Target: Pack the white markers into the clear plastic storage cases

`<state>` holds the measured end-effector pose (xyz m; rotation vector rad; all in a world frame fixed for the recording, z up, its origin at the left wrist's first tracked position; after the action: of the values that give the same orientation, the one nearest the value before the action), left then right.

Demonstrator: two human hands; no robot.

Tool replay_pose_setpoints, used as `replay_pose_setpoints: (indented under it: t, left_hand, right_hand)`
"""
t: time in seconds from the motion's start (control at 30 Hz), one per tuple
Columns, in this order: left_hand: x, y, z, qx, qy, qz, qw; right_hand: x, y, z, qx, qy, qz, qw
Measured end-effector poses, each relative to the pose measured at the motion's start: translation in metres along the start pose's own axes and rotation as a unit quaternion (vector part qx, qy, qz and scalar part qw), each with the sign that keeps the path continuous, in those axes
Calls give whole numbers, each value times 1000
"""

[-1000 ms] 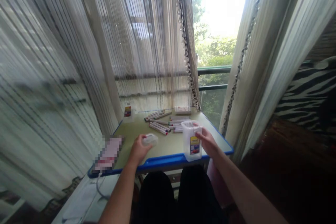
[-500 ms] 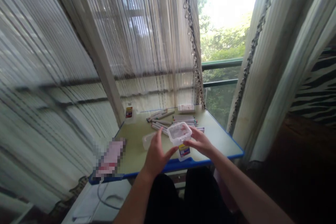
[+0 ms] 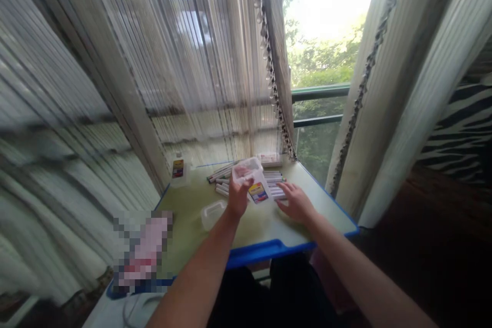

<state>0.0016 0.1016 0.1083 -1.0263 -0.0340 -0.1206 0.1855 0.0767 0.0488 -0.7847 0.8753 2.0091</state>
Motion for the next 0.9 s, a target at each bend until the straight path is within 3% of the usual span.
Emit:
replay_pose_setpoints:
  t: [0.13, 0.23, 0.33, 0.4, 0.47, 0.7, 0.9]
  left_hand:
    - [8, 5, 6, 68, 7, 40, 997]
    - [1, 4, -3, 116, -20, 157, 981]
    - [2, 7, -16, 164, 14, 263, 951]
    - [11, 12, -23, 197, 77, 269, 940]
    - [18, 15, -27, 231, 103, 242, 937]
    - [29, 8, -30, 360, 69, 218, 905]
    - [25, 5, -30, 363, 44, 249, 897]
  right_hand:
    - [19, 9, -1, -49, 74, -102, 991]
    - [17, 10, 0, -52, 76, -128, 987]
    - [16, 7, 3, -39, 70, -139, 987]
    - [19, 3, 5, -18, 83, -139, 987]
    - [22, -1, 6, -4, 92, -133, 987]
    - [25, -10, 8, -1, 85, -99, 992]
    - [24, -14, 5, 44, 80, -134, 987]
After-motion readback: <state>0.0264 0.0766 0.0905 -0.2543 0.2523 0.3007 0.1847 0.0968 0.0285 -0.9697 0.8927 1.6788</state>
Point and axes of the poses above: each hand's wrist, its own z-axis towards the middle knuckle, its own x-axis out of the palm, y = z × x, the point moved 7 cm from there along z, towards the middle knuckle, and after that the axes turned 2 degrees about -x, right-handed, at the moved point
